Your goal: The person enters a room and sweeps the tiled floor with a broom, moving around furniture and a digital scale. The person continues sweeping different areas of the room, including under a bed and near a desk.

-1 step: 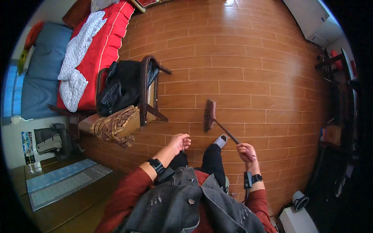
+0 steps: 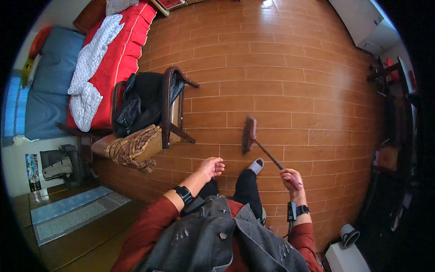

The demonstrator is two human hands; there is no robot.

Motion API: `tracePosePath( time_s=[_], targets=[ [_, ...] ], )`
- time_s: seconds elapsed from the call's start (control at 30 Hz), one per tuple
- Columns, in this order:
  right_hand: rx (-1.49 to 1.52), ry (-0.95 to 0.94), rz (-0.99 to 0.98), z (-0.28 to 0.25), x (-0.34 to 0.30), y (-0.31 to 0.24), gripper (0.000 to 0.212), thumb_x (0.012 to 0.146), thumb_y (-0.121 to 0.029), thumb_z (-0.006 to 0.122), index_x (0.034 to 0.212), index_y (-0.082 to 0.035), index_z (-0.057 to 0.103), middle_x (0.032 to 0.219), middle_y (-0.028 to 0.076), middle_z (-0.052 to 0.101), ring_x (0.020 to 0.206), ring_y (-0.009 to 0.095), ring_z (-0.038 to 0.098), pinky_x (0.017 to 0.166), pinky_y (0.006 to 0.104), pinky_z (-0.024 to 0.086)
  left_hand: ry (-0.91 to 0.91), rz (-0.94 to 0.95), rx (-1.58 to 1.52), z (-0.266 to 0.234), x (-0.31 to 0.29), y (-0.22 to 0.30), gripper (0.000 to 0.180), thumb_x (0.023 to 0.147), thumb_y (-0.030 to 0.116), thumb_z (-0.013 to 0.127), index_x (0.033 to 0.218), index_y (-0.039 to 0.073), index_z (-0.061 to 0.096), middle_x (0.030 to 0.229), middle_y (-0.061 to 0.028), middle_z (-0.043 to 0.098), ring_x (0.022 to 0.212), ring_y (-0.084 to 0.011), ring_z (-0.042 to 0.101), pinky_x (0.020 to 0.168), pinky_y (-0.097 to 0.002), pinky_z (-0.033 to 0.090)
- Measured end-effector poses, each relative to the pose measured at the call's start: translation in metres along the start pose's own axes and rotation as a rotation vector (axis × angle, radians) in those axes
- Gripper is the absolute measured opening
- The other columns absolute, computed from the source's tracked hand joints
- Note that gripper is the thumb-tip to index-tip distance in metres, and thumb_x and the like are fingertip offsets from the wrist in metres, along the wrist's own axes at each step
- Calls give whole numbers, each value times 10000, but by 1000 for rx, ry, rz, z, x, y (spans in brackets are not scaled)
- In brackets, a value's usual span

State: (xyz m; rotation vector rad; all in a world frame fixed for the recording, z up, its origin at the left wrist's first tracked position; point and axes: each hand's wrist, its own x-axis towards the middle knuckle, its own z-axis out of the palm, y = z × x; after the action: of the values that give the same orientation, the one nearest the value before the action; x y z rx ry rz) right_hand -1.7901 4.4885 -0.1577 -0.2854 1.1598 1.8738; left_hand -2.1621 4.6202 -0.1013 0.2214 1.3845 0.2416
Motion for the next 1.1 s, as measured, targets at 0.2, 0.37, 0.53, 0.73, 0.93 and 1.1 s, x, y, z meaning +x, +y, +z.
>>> tracePosePath(
  time_s=[0.2,0.37,0.53,0.73,0.93,1.1],
  targets=[
    [-208,59,-188,20,-83,-83,148,865,-97,402,806,36,427,641,47,439,472,103,420,432,202,395,-40,48,85,80,-7,21,168,855,240,517,925,91,550,789,-52,598,704,-154,586,634,-303,476],
    [-275,159,-306,39,-89,-86,148,862,-110,412,834,33,438,640,51,463,493,94,443,437,205,403,-36,57,45,83,-1,33,176,846,255,530,913,95,555,778,-37,598,674,-139,587,605,-293,471],
    [-409,166,-333,41,-75,-48,62,847,-95,449,855,-44,415,705,63,480,509,116,450,419,223,409,-56,50,-22,64,9,48,195,863,280,505,918,101,560,806,-52,619,729,-162,599,656,-326,473],
    [-195,248,-288,54,-38,3,164,812,-116,467,843,45,464,749,105,527,556,167,498,474,228,462,-137,39,-121,24,29,81,176,837,265,542,901,103,570,759,-43,620,660,-151,603,579,-304,480],
    [-331,436,-240,92,28,64,110,824,-87,433,838,22,425,664,57,456,521,126,446,420,198,393,-186,73,-181,-26,36,138,174,813,259,568,881,99,574,725,-52,620,621,-152,602,530,-307,484],
    [-564,441,-190,127,48,143,83,861,-120,459,819,-61,420,634,10,414,489,91,396,382,187,342,-142,123,-215,-72,40,180,190,776,246,614,852,73,601,757,-84,630,690,-201,613,610,-337,505]
  ],
)
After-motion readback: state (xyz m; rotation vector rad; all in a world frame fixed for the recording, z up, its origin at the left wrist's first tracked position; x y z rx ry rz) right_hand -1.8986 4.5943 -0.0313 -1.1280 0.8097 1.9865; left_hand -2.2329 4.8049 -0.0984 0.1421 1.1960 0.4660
